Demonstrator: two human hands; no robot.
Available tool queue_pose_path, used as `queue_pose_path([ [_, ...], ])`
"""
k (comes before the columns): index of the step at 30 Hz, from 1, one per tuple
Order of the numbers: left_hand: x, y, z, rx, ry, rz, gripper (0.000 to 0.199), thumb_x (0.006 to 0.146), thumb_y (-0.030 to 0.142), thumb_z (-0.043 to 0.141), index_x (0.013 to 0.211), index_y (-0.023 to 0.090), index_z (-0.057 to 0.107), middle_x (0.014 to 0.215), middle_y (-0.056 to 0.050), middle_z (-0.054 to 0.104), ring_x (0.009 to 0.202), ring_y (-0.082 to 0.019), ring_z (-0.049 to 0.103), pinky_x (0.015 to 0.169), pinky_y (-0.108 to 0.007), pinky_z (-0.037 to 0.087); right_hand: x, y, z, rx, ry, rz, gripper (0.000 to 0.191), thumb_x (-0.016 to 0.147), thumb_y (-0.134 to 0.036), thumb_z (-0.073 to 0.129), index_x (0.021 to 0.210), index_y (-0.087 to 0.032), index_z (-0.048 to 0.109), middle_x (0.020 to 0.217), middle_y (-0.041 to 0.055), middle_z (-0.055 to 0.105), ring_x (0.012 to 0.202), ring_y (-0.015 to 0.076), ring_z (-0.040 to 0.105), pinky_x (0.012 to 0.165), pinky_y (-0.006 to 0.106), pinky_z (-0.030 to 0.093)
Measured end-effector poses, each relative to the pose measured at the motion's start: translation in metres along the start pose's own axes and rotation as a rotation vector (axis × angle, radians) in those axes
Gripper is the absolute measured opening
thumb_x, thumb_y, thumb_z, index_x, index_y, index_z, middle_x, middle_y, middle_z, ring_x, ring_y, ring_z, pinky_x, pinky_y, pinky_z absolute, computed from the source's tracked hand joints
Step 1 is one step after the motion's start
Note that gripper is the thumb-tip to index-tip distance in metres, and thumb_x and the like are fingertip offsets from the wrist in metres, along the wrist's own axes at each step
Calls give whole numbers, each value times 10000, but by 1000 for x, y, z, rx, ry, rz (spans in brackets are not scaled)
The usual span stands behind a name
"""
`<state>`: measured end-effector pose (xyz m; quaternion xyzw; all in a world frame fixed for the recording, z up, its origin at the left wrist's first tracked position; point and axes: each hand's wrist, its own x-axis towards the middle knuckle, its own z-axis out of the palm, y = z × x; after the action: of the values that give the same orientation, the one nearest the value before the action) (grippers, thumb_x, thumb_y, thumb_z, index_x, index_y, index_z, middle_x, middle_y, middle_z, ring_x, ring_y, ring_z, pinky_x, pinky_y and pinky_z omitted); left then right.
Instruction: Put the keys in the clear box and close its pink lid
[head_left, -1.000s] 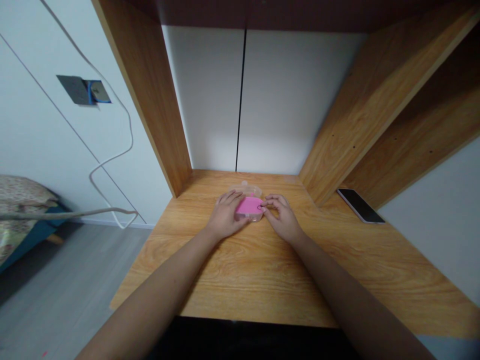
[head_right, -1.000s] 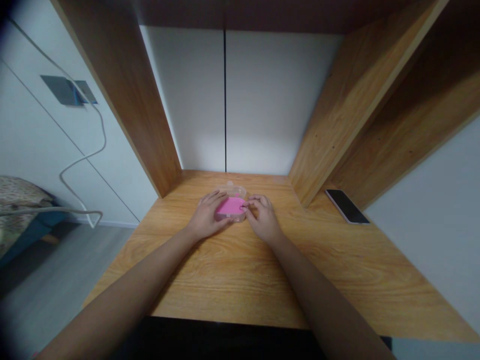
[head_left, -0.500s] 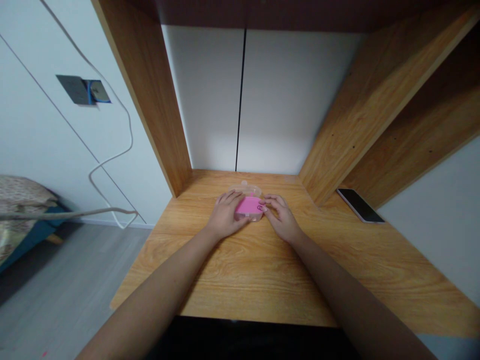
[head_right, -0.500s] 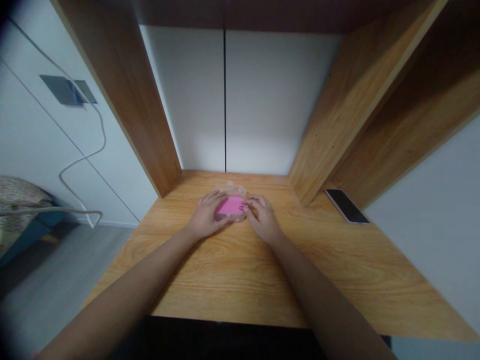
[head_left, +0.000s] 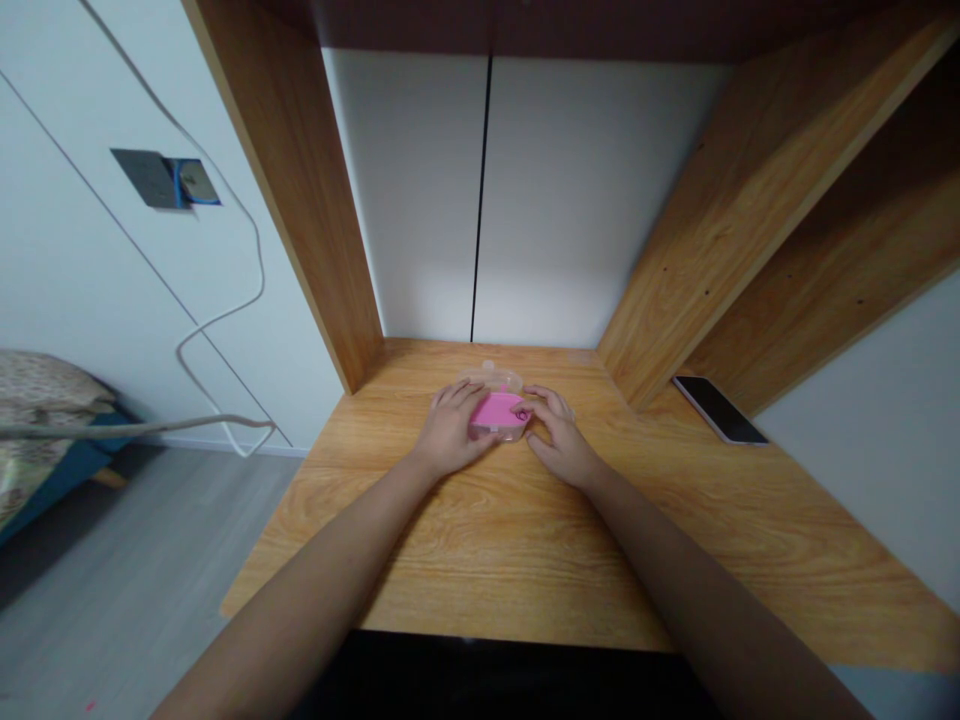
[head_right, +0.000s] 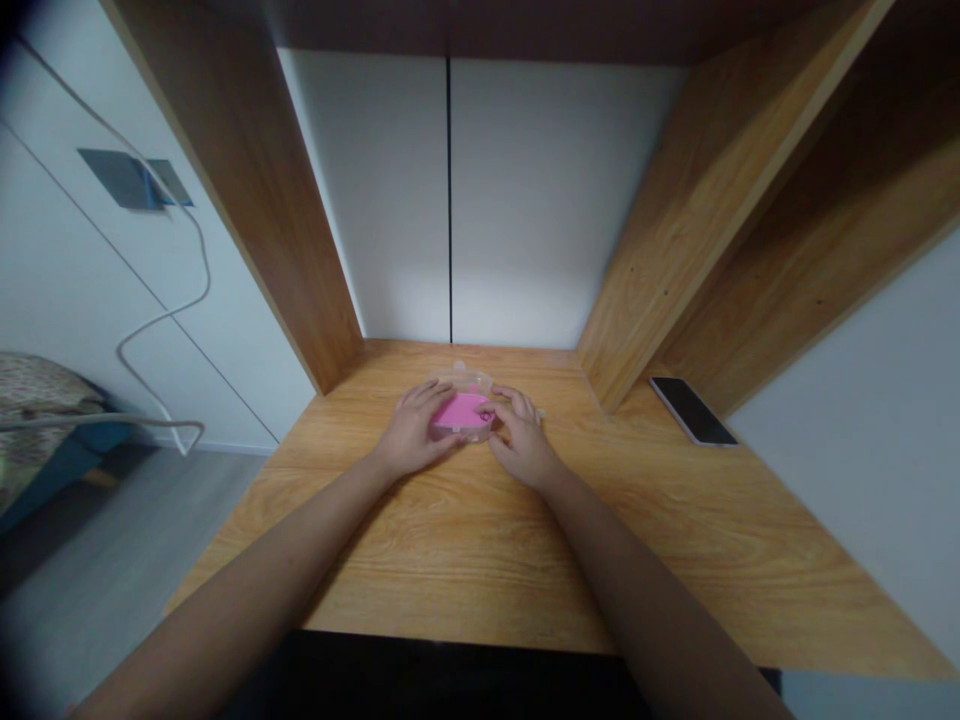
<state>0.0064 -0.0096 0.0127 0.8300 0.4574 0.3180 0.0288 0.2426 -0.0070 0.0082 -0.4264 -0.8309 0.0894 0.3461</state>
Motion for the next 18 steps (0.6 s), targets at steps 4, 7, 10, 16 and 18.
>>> queue_pose_path([
  [4,0,0,0,-3,-3,-3,711,812,557,688,1396,186,521,1465,-145,526,1414,-333,413,1187,-530,280,0,2,1,7,20,1,392,752,-132,567,1115,-276,603,1365,96,504,1356,295,422,1117,562,342],
  [7,0,-1,1,-5,-2,-3,712,810,561,690,1392,187,523,1461,-145,530,1410,-333,418,1185,-531,283,0,1,1,3,20,-2,417,751,-135,573,1144,-272,586,1373,101,498,1363,290,417,1120,552,347],
  [10,0,-1,1,-3,4,3,721,817,583,674,1389,172,523,1461,-146,531,1407,-326,422,1185,-523,285,-1,0,1,0,16,-15,417,764,-144,572,1164,-262,587,1359,116,499,1363,286,417,1119,536,355],
  [16,0,-1,0,-4,0,0,702,805,555,694,1385,195,531,1463,-139,529,1409,-338,417,1179,-540,290,0,3,0,-28,40,13,481,711,-118,545,1167,-268,582,1360,101,522,1345,289,442,1115,535,370],
  [18,0,0,-1,-5,0,-2,693,808,554,691,1381,196,534,1469,-138,522,1408,-339,418,1180,-539,292,1,9,-2,-60,94,86,551,681,-89,520,1200,-268,564,1331,95,555,1296,294,488,1093,535,399],
])
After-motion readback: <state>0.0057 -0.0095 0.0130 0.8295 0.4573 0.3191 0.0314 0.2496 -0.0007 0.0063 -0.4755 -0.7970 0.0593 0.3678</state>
